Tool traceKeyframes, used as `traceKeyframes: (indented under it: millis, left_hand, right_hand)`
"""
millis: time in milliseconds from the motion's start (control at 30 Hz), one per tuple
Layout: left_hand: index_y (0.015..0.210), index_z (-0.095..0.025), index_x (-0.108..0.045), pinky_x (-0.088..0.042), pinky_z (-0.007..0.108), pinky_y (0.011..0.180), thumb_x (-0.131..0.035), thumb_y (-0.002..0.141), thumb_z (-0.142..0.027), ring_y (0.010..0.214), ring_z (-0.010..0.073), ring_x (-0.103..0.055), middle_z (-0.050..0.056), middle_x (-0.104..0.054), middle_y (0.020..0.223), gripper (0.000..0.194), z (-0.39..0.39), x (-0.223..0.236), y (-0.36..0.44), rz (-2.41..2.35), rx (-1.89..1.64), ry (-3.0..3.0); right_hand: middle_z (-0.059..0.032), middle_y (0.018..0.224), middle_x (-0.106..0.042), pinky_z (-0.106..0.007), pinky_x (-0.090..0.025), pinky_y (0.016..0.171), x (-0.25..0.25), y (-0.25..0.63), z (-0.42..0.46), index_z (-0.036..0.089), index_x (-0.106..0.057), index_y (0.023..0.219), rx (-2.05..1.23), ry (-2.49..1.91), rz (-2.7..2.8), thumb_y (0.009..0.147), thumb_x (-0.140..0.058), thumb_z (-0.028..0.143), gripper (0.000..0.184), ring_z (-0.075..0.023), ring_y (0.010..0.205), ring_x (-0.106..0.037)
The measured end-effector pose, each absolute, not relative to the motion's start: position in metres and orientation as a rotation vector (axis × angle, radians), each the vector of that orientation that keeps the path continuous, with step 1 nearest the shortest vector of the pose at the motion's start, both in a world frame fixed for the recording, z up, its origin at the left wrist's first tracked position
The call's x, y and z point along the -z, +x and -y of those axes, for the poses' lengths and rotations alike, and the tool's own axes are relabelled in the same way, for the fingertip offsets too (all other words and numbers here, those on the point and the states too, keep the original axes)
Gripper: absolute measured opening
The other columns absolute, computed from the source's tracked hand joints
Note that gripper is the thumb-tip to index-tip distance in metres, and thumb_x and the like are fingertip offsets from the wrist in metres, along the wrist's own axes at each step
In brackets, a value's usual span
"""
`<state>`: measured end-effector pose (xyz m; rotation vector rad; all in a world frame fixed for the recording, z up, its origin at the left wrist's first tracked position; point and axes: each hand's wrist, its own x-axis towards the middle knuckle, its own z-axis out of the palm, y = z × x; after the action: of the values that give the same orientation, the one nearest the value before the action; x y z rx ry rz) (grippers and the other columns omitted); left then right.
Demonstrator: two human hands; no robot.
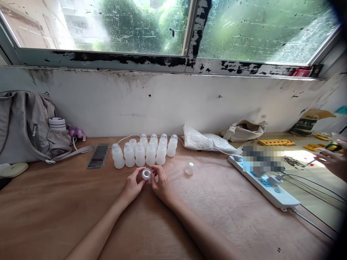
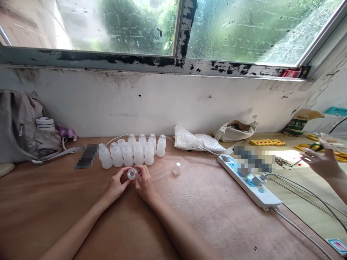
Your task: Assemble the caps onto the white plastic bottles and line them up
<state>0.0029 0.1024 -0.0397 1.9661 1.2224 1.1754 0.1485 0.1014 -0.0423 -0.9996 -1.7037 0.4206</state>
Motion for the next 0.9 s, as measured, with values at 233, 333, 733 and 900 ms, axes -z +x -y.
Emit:
traceKeyframes:
  millis: [233, 333, 733, 900]
  left_hand:
    - [0.109, -0.022, -0.047, -0.040, 0.033, 0.092, -0.053, 0.075, -0.018, 0.106, 0.0178, -0.051, 0.004, -0.056, 0.111, 0.035, -0.0991, 0.0376, 0.0052, -1.235, -1.218, 2.080]
    - [0.110, -0.024, -0.050, -0.046, 0.032, 0.081, -0.053, 0.076, -0.020, 0.089, 0.0169, -0.057, 0.004, -0.057, 0.102, 0.034, -0.0989, 0.0380, 0.0054, -1.296, -1.208, 2.135]
    - [0.108, -0.020, -0.044, -0.048, 0.027, 0.069, -0.047, 0.077, -0.019, 0.075, 0.0145, -0.060, 0.003, -0.062, 0.089, 0.031, -0.0976, 0.0333, 0.0078, -1.235, -1.096, 1.913]
    - [0.103, -0.020, -0.046, -0.048, 0.028, 0.070, -0.046, 0.076, -0.016, 0.075, 0.0148, -0.060, 0.003, -0.063, 0.087, 0.027, -0.0995, 0.0343, 0.0070, -1.258, -1.083, 1.915]
  right_hand:
    - [0.0016, 0.062, -0.055, -0.023, -0.044, 0.048, 0.0376, 0.1543, -0.1099, 0.018, -0.053, 0.100, -1.041, -1.051, 1.493, 0.076, -0.049, 0.021, 0.025, -0.0107, 0.048, -0.050]
    - [0.0019, 0.061, -0.057, -0.022, -0.042, 0.043, 0.0376, 0.1546, -0.1114, 0.017, -0.057, 0.092, -1.172, -1.008, 1.421, 0.072, -0.049, 0.018, 0.021, -0.0093, 0.044, -0.048]
    - [-0.0002, 0.074, -0.059, -0.023, -0.046, 0.053, 0.0407, 0.1542, -0.1093, 0.018, -0.054, 0.088, -1.007, -1.034, 1.564, 0.071, -0.052, 0.016, 0.017, -0.0108, 0.057, -0.054]
    - [0.0001, 0.073, -0.060, -0.023, -0.046, 0.056, 0.0391, 0.1524, -0.1078, 0.018, -0.053, 0.086, -0.954, -1.037, 1.622, 0.070, -0.050, 0.013, 0.017, -0.0119, 0.062, -0.055]
